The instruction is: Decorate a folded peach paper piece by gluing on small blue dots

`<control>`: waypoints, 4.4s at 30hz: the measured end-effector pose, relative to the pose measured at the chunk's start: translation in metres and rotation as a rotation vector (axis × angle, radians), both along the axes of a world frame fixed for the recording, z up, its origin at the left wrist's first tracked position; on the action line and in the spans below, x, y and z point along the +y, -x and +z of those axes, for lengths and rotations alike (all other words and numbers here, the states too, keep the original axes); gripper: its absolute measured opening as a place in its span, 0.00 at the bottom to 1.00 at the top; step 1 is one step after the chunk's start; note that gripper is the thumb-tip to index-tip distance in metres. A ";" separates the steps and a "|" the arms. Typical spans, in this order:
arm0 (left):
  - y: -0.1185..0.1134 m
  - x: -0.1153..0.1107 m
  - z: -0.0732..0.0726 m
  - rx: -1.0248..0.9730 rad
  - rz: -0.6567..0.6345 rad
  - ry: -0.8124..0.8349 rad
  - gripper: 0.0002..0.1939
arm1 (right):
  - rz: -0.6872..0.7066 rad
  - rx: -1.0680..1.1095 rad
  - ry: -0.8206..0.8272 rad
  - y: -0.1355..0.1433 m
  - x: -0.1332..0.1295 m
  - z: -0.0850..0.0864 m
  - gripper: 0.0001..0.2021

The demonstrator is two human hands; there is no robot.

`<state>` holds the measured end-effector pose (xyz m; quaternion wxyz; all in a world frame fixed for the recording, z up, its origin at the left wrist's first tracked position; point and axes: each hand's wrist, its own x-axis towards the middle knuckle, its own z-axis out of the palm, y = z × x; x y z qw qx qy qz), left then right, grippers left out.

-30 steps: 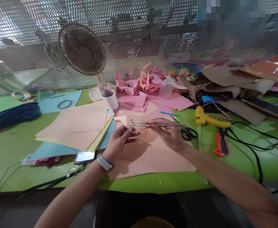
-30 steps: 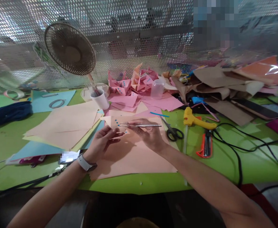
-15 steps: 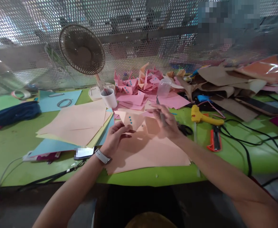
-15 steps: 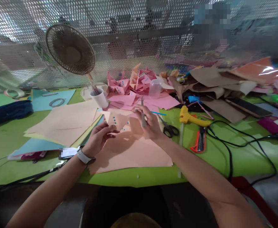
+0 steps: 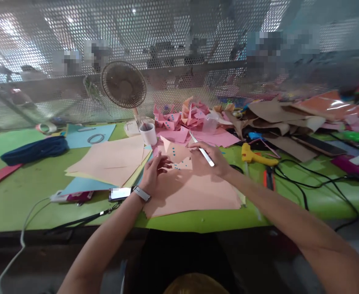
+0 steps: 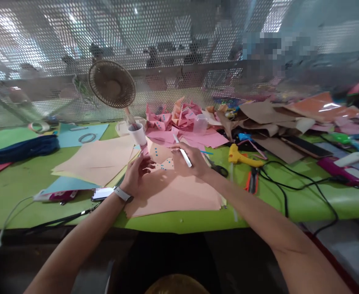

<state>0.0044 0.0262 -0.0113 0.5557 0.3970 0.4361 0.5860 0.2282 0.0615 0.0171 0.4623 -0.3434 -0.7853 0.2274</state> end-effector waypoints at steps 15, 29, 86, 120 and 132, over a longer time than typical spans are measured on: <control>-0.002 -0.013 0.005 0.238 -0.414 -0.065 0.25 | -0.055 -0.031 -0.173 0.014 0.000 0.018 0.14; -0.010 -0.006 -0.004 0.229 -0.137 -0.167 0.19 | 0.158 -0.045 -0.127 0.040 -0.006 -0.007 0.17; -0.006 -0.006 -0.002 -0.119 0.034 -0.135 0.13 | 0.077 0.026 0.205 -0.002 -0.032 -0.021 0.11; -0.013 -0.012 -0.001 -0.026 -0.014 -0.132 0.14 | 0.008 -0.107 0.074 0.004 -0.041 -0.013 0.09; -0.014 -0.013 0.000 -0.033 -0.004 -0.130 0.13 | 0.007 -0.097 0.110 0.005 -0.042 -0.012 0.11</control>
